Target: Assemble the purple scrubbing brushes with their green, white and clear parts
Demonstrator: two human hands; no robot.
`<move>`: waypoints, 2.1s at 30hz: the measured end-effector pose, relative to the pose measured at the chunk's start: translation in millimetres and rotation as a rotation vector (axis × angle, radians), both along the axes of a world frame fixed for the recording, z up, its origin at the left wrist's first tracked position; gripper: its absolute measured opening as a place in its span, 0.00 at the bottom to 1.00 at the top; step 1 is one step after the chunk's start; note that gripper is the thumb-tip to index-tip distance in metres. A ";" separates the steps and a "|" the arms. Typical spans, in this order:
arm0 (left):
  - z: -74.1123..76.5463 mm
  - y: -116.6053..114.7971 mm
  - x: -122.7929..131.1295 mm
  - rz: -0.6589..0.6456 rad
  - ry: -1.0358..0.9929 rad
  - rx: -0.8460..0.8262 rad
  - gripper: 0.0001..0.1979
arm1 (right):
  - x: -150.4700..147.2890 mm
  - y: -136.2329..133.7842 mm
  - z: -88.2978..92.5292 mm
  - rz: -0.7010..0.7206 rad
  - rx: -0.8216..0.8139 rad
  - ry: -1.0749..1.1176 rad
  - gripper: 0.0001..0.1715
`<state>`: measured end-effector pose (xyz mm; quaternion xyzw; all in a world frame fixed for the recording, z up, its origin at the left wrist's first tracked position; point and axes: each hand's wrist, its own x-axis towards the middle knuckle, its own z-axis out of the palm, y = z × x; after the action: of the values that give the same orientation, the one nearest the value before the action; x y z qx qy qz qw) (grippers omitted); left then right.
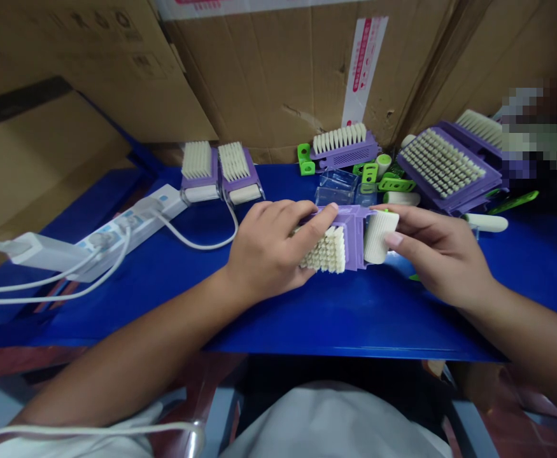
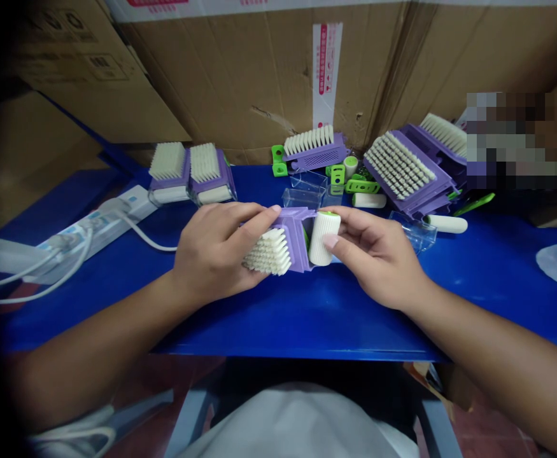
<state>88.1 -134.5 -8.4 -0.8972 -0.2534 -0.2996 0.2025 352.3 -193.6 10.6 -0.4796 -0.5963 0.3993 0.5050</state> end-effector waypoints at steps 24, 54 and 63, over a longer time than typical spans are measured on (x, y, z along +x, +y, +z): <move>2.3 -8.9 2.3 -0.005 0.062 -0.008 0.33 | 0.7 -3.8 -3.3 0.010 0.086 -0.097 0.13; -3.4 3.5 2.6 -0.232 -0.159 0.162 0.27 | 6.4 -5.0 -19.5 0.649 -0.283 0.331 0.40; -0.6 -7.0 -7.2 -0.179 -0.079 0.117 0.31 | 6.5 -5.0 -26.4 0.761 -0.377 0.455 0.49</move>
<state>80.9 -141.5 -9.1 -0.8903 -0.1622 -0.3658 0.2172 358.8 -198.6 -15.8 -0.2108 -0.5209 0.7519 0.3448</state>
